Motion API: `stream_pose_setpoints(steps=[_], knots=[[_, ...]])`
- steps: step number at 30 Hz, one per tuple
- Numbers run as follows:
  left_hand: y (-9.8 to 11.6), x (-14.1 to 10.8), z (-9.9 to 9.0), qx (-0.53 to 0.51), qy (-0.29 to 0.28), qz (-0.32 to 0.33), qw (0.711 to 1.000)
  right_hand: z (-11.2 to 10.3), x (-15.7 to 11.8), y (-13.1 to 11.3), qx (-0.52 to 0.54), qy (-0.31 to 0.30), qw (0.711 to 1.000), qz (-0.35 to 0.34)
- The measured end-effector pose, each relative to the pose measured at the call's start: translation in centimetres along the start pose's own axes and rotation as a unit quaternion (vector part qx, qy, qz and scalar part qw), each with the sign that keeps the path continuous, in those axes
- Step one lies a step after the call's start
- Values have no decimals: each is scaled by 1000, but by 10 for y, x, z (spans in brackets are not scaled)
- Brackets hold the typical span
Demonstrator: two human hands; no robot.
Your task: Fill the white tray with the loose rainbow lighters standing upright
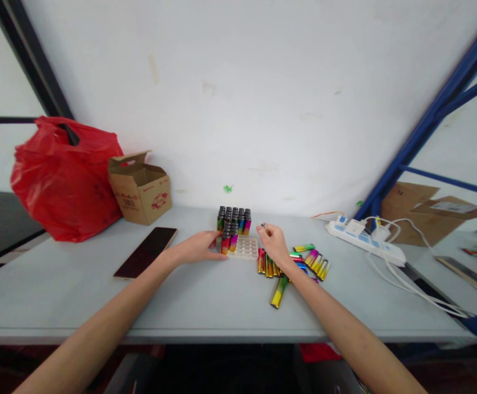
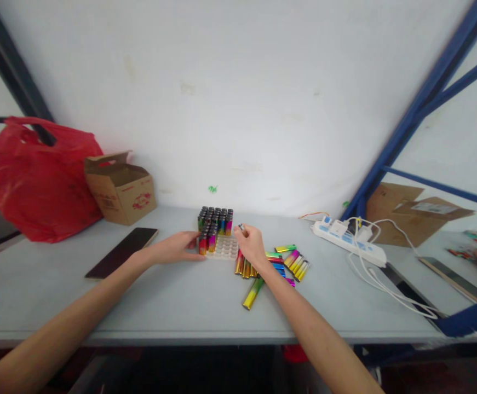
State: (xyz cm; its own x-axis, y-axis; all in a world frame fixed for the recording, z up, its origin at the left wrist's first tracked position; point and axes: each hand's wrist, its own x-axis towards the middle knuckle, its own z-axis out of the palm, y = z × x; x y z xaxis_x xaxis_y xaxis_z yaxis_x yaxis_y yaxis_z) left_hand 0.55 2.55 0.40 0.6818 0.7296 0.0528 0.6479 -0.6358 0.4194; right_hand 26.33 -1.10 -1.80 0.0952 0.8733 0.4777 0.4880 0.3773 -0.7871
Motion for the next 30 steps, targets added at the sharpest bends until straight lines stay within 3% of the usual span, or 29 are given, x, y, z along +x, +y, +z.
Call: stream_pose_setpoints(steps=[5,11,17,22,27,30], knots=[[1,-1,-1,-8,0,1,1000,-4,-4,-8,2,-61,998,-23],[4,-2,-2,-11,0,2,1000,-12,-5,-27,-102,-154,972,-143],[3,-2,-1,-17,0,2,1000,-8,-8,-29,-90,-173,973,-126],[3,-2,-1,-6,4,5,1000,6,-12,-23,-65,-227,963,-129],[7,-3,-3,-12,-3,6,1000,15,-14,-26,-110,-255,943,-186],[10,-3,-4,-11,-8,-2,1000,17,-15,-32,-178,-243,936,-185]])
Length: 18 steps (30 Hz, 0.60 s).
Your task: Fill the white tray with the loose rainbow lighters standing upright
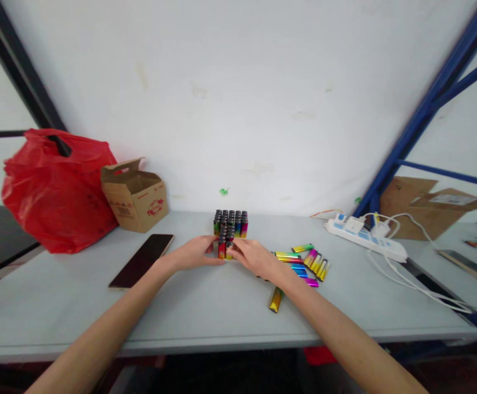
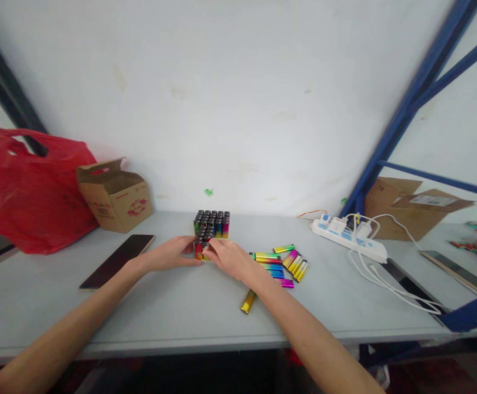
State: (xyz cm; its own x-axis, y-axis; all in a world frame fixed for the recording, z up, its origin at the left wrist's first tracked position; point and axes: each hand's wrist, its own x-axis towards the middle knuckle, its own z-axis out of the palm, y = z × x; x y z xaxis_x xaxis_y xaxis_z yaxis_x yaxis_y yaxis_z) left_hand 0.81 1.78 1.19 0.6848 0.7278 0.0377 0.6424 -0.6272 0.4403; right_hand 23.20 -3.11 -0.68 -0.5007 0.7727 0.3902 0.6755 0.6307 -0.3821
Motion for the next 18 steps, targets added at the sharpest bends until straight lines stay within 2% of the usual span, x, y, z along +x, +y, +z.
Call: stream_pose_setpoints(steps=[4,8,11,14,18], knots=[[3,0,-1,5,0,-15,1000,-5,-2,-2,-109,-5,994,27],[3,1,-2,18,-9,-23,1000,-25,-8,13,-81,0,997,12],[3,1,-3,28,-11,-24,999,-50,-18,41,-79,38,995,42],[2,1,-3,40,-12,-32,999,-76,-37,79,-96,49,988,115],[-1,3,-1,44,-18,-32,998,-103,-67,121,-100,-45,970,216]])
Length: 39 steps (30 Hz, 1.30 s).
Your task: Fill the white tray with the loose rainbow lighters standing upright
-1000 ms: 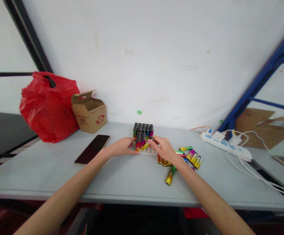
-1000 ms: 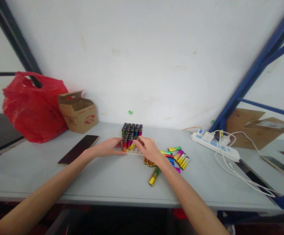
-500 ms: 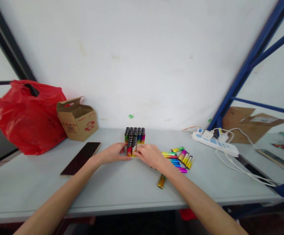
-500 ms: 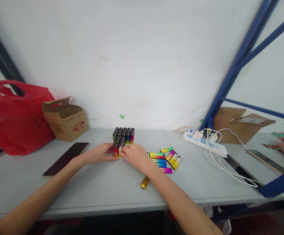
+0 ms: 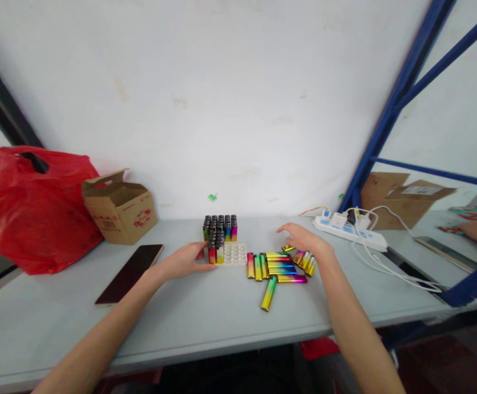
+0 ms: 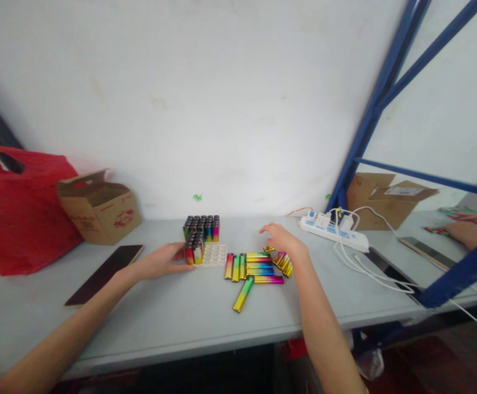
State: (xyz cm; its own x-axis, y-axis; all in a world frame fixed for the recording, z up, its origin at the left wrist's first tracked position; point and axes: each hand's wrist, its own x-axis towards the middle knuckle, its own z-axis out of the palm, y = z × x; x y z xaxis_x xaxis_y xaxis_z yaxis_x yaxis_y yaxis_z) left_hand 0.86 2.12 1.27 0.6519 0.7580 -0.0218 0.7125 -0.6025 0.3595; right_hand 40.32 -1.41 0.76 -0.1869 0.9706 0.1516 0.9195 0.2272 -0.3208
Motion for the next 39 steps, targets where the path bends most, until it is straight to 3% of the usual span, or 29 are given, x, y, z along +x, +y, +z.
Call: stream_pose_setpoints(steps=[3,5,11,14,17,22,27,29,39], knots=[[-5,2,3,-1,4,2,1000,-2,-3,17,6,-63,998,30],[-7,4,5,-2,6,4,1000,1,0,18,22,-64,997,40],[-8,3,4,-14,5,14,1000,13,13,4,146,41,988,10],[-10,0,-1,-34,3,10,999,16,16,-7,239,110,965,-3],[-15,-2,-6,-53,-13,-1,999,18,19,-17,315,141,939,-2],[-16,-4,-8,-58,-24,-2,998,24,23,-26,344,105,932,47],[-8,-4,-4,-49,-5,-9,999,28,26,-41,521,123,844,-1],[-6,-3,-3,-49,4,-10,999,27,27,-49,555,122,823,-5],[-6,-2,3,-45,36,-1,998,34,25,-67,595,39,802,15]])
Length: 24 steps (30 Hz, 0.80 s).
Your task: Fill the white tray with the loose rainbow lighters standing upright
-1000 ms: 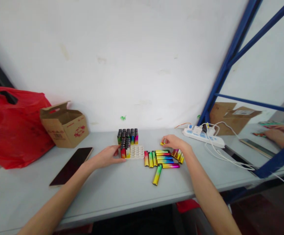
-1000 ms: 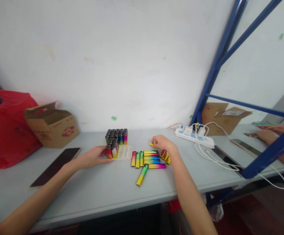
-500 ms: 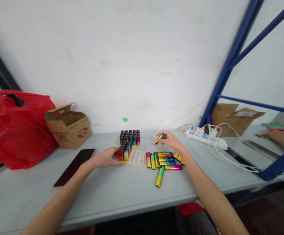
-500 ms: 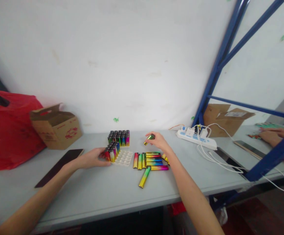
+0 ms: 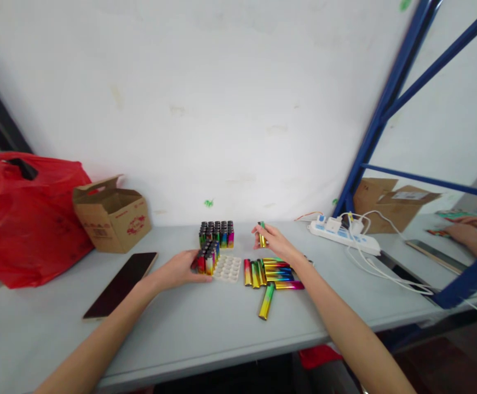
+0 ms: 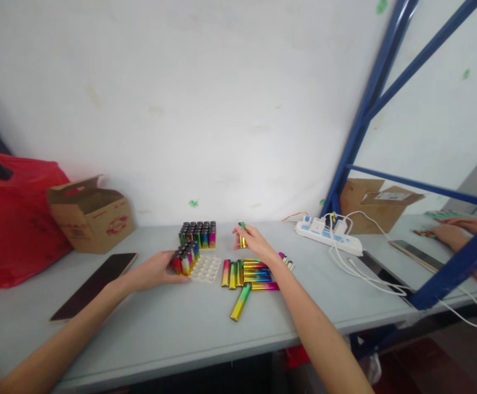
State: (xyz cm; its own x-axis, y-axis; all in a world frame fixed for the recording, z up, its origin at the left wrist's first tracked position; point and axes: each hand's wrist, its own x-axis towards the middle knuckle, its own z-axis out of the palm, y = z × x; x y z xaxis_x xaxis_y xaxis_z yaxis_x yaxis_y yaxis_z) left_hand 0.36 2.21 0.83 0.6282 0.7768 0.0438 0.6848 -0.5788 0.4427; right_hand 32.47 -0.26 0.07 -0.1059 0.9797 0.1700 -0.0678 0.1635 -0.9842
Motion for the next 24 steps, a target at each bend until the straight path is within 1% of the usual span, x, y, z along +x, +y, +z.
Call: stream_pose_setpoints(steps=[2,5,8,12,16,19,22,24], knots=[[0,0,1,16,0,1,1000,4,0,4,-6,-14,1000,8],[0,0,2,19,3,12,1000,10,1,9,-85,3,996,8],[0,-1,2,14,7,17,1000,15,2,10,-172,28,984,-28],[1,-2,1,7,11,15,1000,20,0,7,-229,39,969,-82],[3,-2,0,-5,16,18,1000,22,0,8,-297,91,945,-97],[5,-3,-1,-5,9,15,1000,26,1,10,-327,114,932,-105],[5,-2,-1,-6,9,15,1000,32,1,10,-335,116,928,-113],[5,-2,0,-1,11,14,1000,36,0,10,-334,106,929,-119]])
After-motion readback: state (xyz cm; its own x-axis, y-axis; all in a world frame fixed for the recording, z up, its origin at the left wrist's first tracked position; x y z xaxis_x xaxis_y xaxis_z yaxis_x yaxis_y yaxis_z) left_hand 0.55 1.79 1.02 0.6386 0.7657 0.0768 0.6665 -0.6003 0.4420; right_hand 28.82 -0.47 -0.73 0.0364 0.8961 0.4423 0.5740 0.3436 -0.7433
